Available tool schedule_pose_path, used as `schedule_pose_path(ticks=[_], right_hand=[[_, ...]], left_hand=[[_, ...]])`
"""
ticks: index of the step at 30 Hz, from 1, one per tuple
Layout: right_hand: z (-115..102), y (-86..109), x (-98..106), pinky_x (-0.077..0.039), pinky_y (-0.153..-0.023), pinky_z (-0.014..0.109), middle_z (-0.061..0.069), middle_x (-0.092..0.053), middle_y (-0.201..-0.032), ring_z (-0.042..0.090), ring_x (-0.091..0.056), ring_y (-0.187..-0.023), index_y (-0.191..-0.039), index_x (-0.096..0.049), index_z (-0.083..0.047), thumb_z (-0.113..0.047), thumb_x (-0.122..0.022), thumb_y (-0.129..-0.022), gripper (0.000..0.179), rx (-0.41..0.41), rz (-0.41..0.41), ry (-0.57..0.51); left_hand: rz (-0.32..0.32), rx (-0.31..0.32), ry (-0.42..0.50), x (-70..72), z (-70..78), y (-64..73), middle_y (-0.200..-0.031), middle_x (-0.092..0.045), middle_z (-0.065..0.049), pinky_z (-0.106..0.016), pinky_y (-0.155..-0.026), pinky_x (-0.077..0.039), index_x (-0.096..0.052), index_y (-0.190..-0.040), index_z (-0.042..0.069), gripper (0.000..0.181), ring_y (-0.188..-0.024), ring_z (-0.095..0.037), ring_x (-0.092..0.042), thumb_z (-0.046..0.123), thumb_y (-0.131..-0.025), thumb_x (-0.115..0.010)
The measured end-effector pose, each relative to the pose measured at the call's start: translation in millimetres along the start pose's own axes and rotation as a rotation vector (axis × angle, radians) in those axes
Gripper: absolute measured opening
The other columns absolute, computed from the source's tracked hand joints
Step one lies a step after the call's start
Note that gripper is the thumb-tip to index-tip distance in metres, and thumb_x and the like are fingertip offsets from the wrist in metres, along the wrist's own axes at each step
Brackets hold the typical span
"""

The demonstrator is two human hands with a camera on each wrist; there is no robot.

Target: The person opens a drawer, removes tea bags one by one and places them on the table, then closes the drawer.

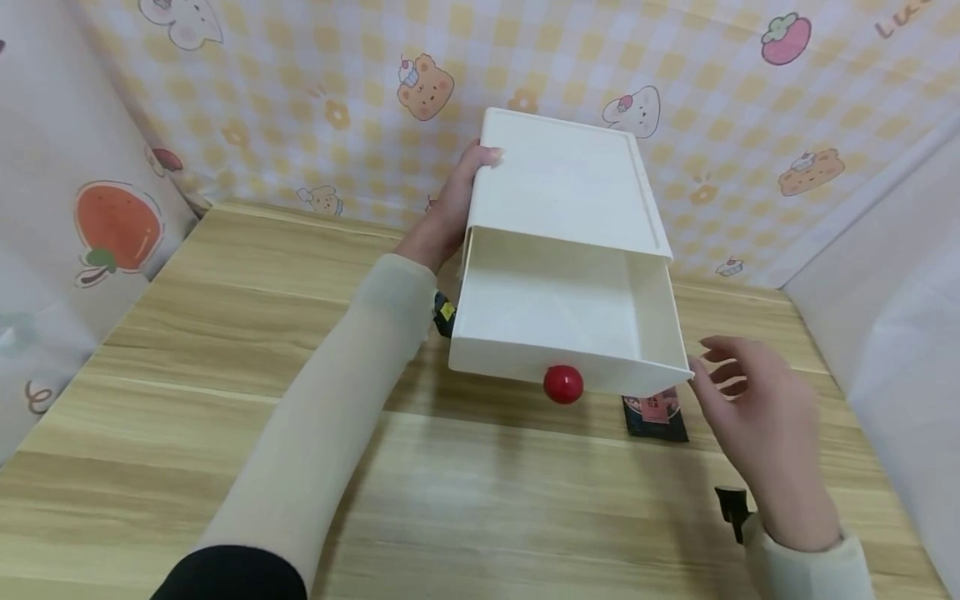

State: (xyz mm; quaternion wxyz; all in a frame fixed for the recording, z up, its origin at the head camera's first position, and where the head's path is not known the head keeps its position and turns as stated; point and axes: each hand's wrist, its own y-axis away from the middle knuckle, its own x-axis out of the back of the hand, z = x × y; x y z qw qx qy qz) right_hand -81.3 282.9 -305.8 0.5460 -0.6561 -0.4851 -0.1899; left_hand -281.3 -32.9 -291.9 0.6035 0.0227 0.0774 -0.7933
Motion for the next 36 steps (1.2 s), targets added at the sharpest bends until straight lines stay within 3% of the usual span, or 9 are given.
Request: schedule_pose_path(ticks=[4,7,11,14,19,24,27,30,36], right_hand=[[-16,3.5,7,-0.038,-0.073,-0.003,0.016,-0.074,-0.091,-0.029,-0.045,-0.087,-0.105,-0.073,0.002,-0.007,-0.070,-0.083,0.024,0.153,0.116,-0.038],[-25,6.5,10,-0.039,-0.079,-0.002,0.018,-0.073,-0.089,-0.025,-0.048,-0.093,-0.102,-0.074,0.005,-0.012,-0.064,-0.085,0.025,0.215,0.209,-0.076],[-40,9.7,11,-0.038,-0.084,0.001,0.020,-0.071,-0.086,0.005,-0.062,-0.073,-0.094,-0.074,0.006,-0.020,-0.060,-0.087,0.030,0.282,0.353,-0.099],[-54,10.4,9,-0.039,-0.083,0.003,0.020,-0.071,-0.081,0.028,-0.057,-0.061,-0.089,-0.074,0.005,-0.025,-0.060,-0.089,0.033,0.347,0.444,-0.106],[-74,9.5,-1,-0.046,-0.077,0.012,0.019,-0.070,-0.081,0.033,-0.057,-0.059,-0.086,-0.075,0.002,-0.025,-0.065,-0.089,0.029,0.444,0.534,-0.127],[-81,5.3,-17,-0.047,-0.056,0.031,0.016,-0.072,-0.083,0.032,-0.058,-0.055,-0.079,-0.076,0.000,-0.020,-0.075,-0.084,0.020,0.583,0.694,-0.150],[-87,3.2,-23,-0.042,-0.044,0.032,0.013,-0.072,-0.077,0.027,-0.057,-0.051,-0.077,-0.076,-0.001,-0.019,-0.076,-0.088,0.022,0.740,0.678,-0.162],[-97,2.4,-25,-0.036,-0.037,0.031,0.011,-0.073,-0.077,0.024,-0.058,-0.050,-0.080,-0.076,-0.002,-0.016,-0.073,-0.092,0.019,0.870,0.593,-0.146],[-115,-2.4,-27,-0.042,-0.041,0.031,0.012,-0.073,-0.089,0.024,-0.061,-0.057,-0.089,-0.076,-0.003,-0.008,-0.067,-0.095,0.012,0.940,0.515,-0.094]], left_hand=[[0.003,-0.002,0.002,-0.4,-0.1,-0.3,-0.146,-0.035,-0.007,-0.035,-0.105,-0.030,-0.014,-0.156,0.029,0.066,-0.129,-0.020,-0.037,0.044,-0.094,-0.031],[0.002,0.003,-0.005,-0.8,0.0,-0.3,-0.148,-0.034,-0.006,-0.035,-0.106,-0.029,-0.012,-0.157,0.030,0.067,-0.130,-0.019,-0.036,0.045,-0.094,-0.031],[-0.001,0.009,-0.008,-1.1,-0.3,-0.4,-0.149,-0.033,-0.006,-0.036,-0.106,-0.029,-0.011,-0.158,0.032,0.068,-0.130,-0.020,-0.035,0.046,-0.094,-0.031],[0.001,0.009,-0.011,-1.2,-0.2,-0.3,-0.149,-0.033,-0.006,-0.037,-0.106,-0.029,-0.012,-0.157,0.032,0.068,-0.130,-0.020,-0.035,0.046,-0.094,-0.031],[0.002,0.005,-0.014,-0.8,-0.4,0.3,-0.149,-0.032,-0.006,-0.037,-0.106,-0.029,-0.011,-0.158,0.032,0.068,-0.131,-0.021,-0.035,0.046,-0.094,-0.031],[0.001,0.001,-0.009,-0.1,-1.3,0.6,-0.149,-0.032,-0.007,-0.037,-0.106,-0.030,-0.011,-0.158,0.031,0.068,-0.130,-0.021,-0.035,0.046,-0.094,-0.031],[-0.002,0.001,-0.011,0.0,-1.9,0.2,-0.148,-0.033,-0.007,-0.037,-0.106,-0.030,-0.012,-0.158,0.031,0.068,-0.130,-0.021,-0.036,0.046,-0.095,-0.031],[0.000,0.001,-0.009,-0.1,-2.0,0.2,-0.148,-0.033,-0.006,-0.037,-0.106,-0.030,-0.012,-0.158,0.031,0.068,-0.130,-0.021,-0.036,0.046,-0.094,-0.031],[0.008,0.010,-0.013,0.1,-0.7,1.0,-0.149,-0.032,-0.006,-0.036,-0.106,-0.030,-0.012,-0.158,0.032,0.068,-0.130,-0.021,-0.035,0.046,-0.094,-0.031]])
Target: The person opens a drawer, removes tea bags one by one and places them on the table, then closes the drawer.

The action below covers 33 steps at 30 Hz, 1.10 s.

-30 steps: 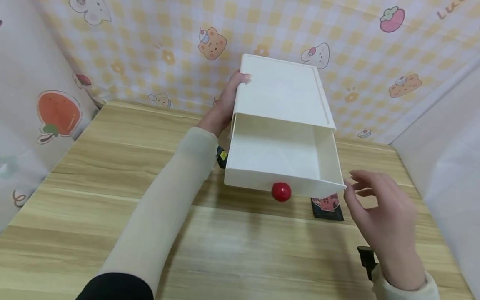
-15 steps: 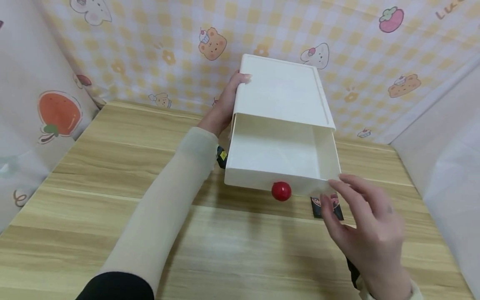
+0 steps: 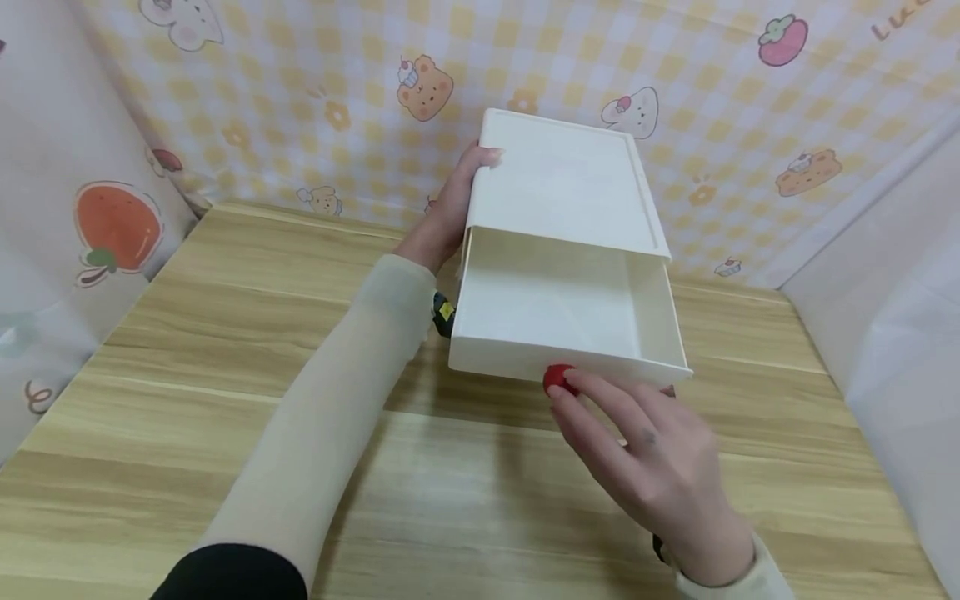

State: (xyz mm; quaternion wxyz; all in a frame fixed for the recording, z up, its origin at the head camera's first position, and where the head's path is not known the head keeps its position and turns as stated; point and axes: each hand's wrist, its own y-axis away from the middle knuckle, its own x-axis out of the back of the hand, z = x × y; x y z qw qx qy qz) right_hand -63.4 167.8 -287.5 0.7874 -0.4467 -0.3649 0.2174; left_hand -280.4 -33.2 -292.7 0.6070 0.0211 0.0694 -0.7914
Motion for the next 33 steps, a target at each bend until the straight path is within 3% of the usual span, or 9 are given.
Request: schedule_pose_path(ticks=[4,9,19,25,33], right_hand=[[1,-3.5,-6,-0.046,-0.045,0.031,0.013,-0.071,-0.091,0.024,-0.064,-0.062,-0.090,-0.077,0.000,-0.001,-0.065,-0.095,0.013,0.016,-0.027,-0.003],[4,-4.1,-11,-0.040,-0.041,0.027,0.014,-0.071,-0.087,0.025,-0.066,-0.063,-0.086,-0.076,0.002,0.003,-0.066,-0.092,0.012,0.029,-0.002,-0.015],[9,-7.8,-16,-0.042,-0.042,0.031,0.012,-0.071,-0.090,0.024,-0.065,-0.064,-0.087,-0.076,0.000,0.003,-0.064,-0.092,0.014,-0.044,-0.032,0.011],[13,-8.8,-17,-0.049,-0.049,0.035,0.013,-0.071,-0.095,0.026,-0.067,-0.070,-0.091,-0.076,-0.001,0.003,-0.062,-0.092,0.015,-0.096,-0.077,-0.009],[20,-5.6,-21,-0.050,-0.049,0.036,0.012,-0.072,-0.097,0.027,-0.068,-0.071,-0.094,-0.076,-0.002,-0.004,-0.063,-0.095,0.013,-0.141,-0.145,-0.024]], left_hand=[[-0.001,-0.004,0.003,-0.5,-0.4,-0.2,-0.147,-0.034,-0.007,-0.036,-0.105,-0.031,-0.014,-0.157,0.031,0.066,-0.129,-0.022,-0.037,0.046,-0.095,-0.032],[-0.007,-0.016,0.018,-1.2,-0.9,-1.3,-0.144,-0.035,-0.005,-0.034,-0.106,-0.030,-0.016,-0.155,0.028,0.064,-0.129,-0.019,-0.036,0.044,-0.094,-0.031],[-0.003,-0.025,0.014,-0.6,0.4,-0.9,-0.146,-0.033,-0.005,-0.033,-0.106,-0.028,-0.016,-0.156,0.028,0.065,-0.130,-0.017,-0.034,0.043,-0.094,-0.031],[-0.006,-0.020,0.008,-0.6,1.4,-0.7,-0.146,-0.034,-0.005,-0.034,-0.106,-0.028,-0.016,-0.155,0.028,0.065,-0.130,-0.018,-0.035,0.043,-0.094,-0.031],[-0.004,-0.012,-0.001,-0.9,1.6,0.0,-0.146,-0.034,-0.005,-0.035,-0.106,-0.028,-0.016,-0.155,0.028,0.064,-0.130,-0.018,-0.034,0.043,-0.095,-0.031]])
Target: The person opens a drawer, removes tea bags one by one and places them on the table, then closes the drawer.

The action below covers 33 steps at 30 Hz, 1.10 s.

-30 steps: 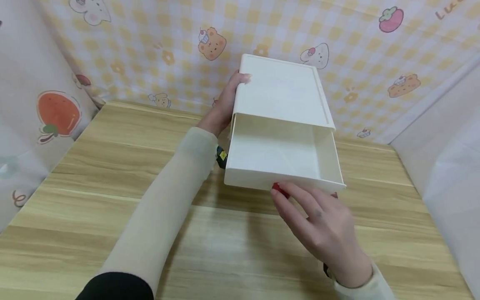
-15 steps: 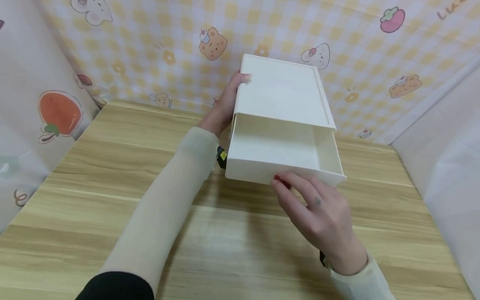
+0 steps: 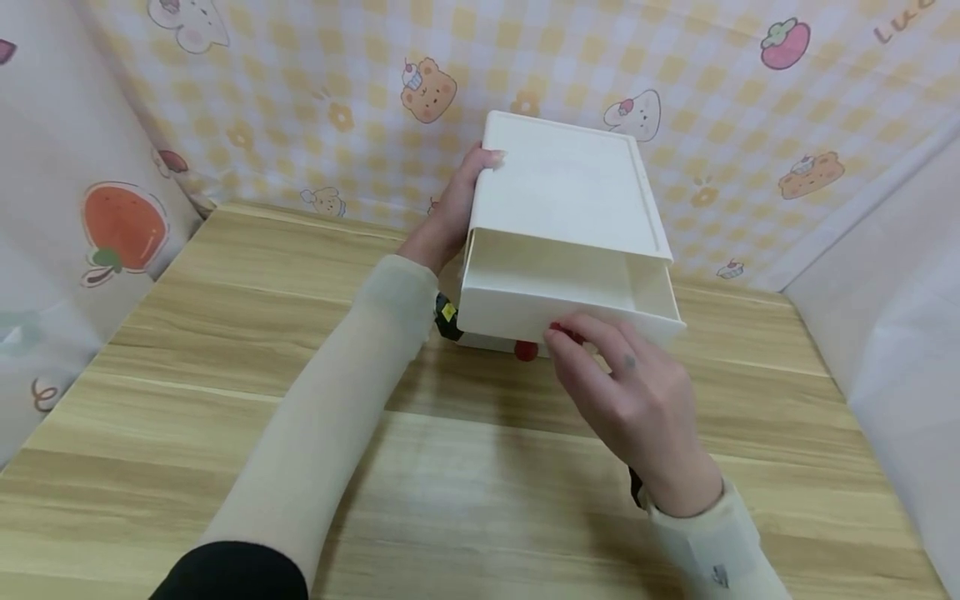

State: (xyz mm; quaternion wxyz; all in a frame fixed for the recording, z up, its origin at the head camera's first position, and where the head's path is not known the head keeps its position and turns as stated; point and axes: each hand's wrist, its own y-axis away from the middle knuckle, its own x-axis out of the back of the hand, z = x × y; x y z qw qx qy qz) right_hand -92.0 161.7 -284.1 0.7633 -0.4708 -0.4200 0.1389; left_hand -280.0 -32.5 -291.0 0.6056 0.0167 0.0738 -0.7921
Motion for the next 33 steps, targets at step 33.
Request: schedule_pose_path(ticks=[33], right_hand=[[26,-3.7,-25,-0.055,-0.058,0.038,0.011,-0.071,-0.106,0.027,-0.069,-0.092,-0.102,-0.077,-0.005,-0.008,-0.072,-0.091,0.013,-0.194,-0.166,0.115]], left_hand=[[0.014,0.037,-0.017,2.0,-0.2,-1.2,-0.156,-0.025,-0.003,-0.038,-0.114,-0.023,-0.014,-0.157,0.030,0.067,-0.140,-0.018,-0.026,0.045,-0.095,-0.033]])
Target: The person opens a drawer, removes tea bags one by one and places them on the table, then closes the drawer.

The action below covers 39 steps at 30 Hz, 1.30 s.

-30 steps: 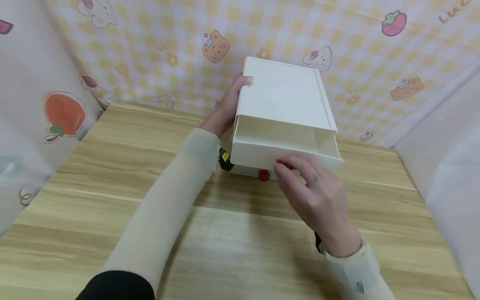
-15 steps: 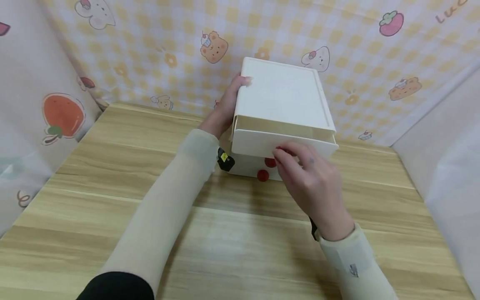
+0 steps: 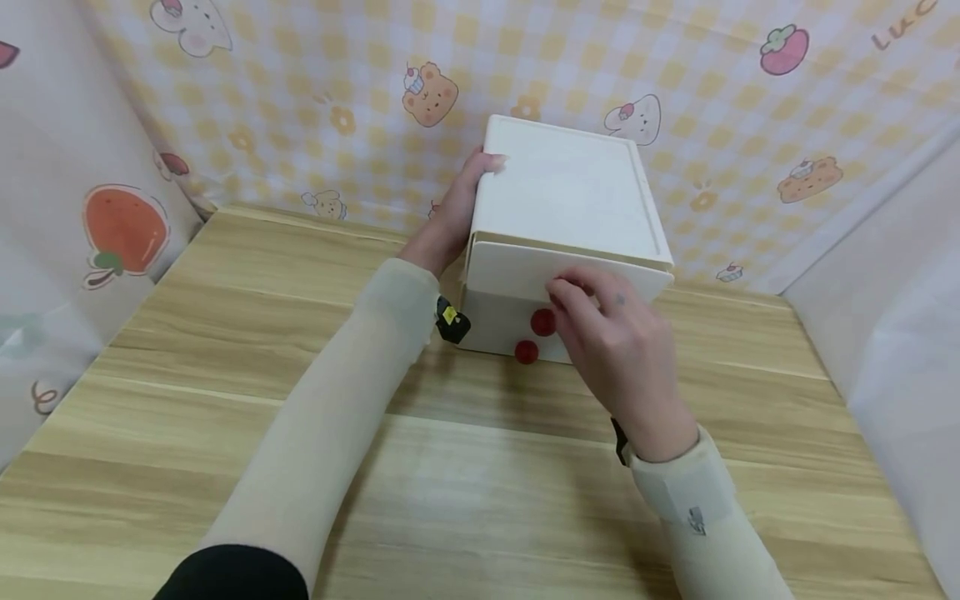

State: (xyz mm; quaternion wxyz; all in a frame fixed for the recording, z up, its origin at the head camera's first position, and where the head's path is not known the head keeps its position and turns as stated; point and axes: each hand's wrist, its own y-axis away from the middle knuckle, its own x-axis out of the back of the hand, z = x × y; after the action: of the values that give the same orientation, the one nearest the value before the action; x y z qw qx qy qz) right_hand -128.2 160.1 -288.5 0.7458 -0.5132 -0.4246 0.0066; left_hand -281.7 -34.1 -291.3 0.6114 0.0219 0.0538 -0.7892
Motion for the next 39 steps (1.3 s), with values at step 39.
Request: schedule_pose_path(ticks=[39], right_hand=[[-14,19.8,4,-0.045,-0.047,0.031,0.008,-0.070,-0.103,0.022,-0.068,-0.074,-0.100,-0.074,-0.009,-0.019,-0.083,-0.082,0.023,-0.125,-0.258,-0.016]], left_hand=[[0.003,0.002,-0.011,-0.1,-0.2,-0.6,-0.158,-0.021,-0.002,-0.040,-0.114,-0.021,-0.008,-0.160,0.030,0.072,-0.142,-0.020,-0.023,0.046,-0.094,-0.032]])
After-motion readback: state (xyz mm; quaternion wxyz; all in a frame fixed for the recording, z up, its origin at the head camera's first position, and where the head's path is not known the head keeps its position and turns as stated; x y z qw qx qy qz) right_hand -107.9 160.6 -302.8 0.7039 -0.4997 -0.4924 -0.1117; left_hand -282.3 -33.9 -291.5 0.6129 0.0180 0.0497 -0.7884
